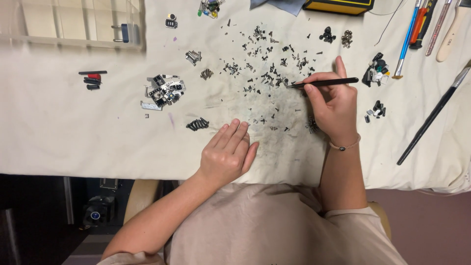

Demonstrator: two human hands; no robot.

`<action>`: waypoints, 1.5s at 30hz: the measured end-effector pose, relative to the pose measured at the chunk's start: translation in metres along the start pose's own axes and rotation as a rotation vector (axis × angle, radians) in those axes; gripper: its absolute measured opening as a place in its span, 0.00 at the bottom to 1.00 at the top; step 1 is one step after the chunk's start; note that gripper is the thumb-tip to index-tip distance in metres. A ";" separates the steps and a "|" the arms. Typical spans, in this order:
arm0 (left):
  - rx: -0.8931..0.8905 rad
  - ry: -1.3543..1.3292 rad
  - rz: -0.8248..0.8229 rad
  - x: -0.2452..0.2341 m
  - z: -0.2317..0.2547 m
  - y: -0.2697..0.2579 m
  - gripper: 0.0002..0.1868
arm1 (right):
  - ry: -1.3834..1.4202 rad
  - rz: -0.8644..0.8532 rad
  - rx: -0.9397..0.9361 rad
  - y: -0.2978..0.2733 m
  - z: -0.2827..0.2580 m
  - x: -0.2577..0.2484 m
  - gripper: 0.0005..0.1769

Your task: Sorting tiny electronic or mechanical components using tweezers on a white work surface.

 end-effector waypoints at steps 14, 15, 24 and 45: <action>0.081 -0.016 -0.050 -0.015 0.003 0.015 0.10 | -0.085 0.513 -0.009 0.019 0.052 -0.056 0.03; 0.078 -0.014 -0.048 -0.015 0.002 0.016 0.10 | -0.140 0.517 0.011 0.024 0.052 -0.057 0.04; 0.071 -0.020 -0.057 -0.015 0.002 0.016 0.10 | -0.147 0.511 0.014 0.024 0.053 -0.051 0.06; 0.057 -0.017 -0.042 -0.011 -0.002 0.006 0.12 | -0.008 -0.109 -0.206 0.074 -0.020 0.050 0.05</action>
Point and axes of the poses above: each hand's wrist, its own y-axis towards the middle knuckle, its own x-axis out of the palm, z = x × y, the point moved 2 cm from there along y, towards the middle knuckle, and after that the axes turned 11 degrees about -x, right-handed, at the moved point
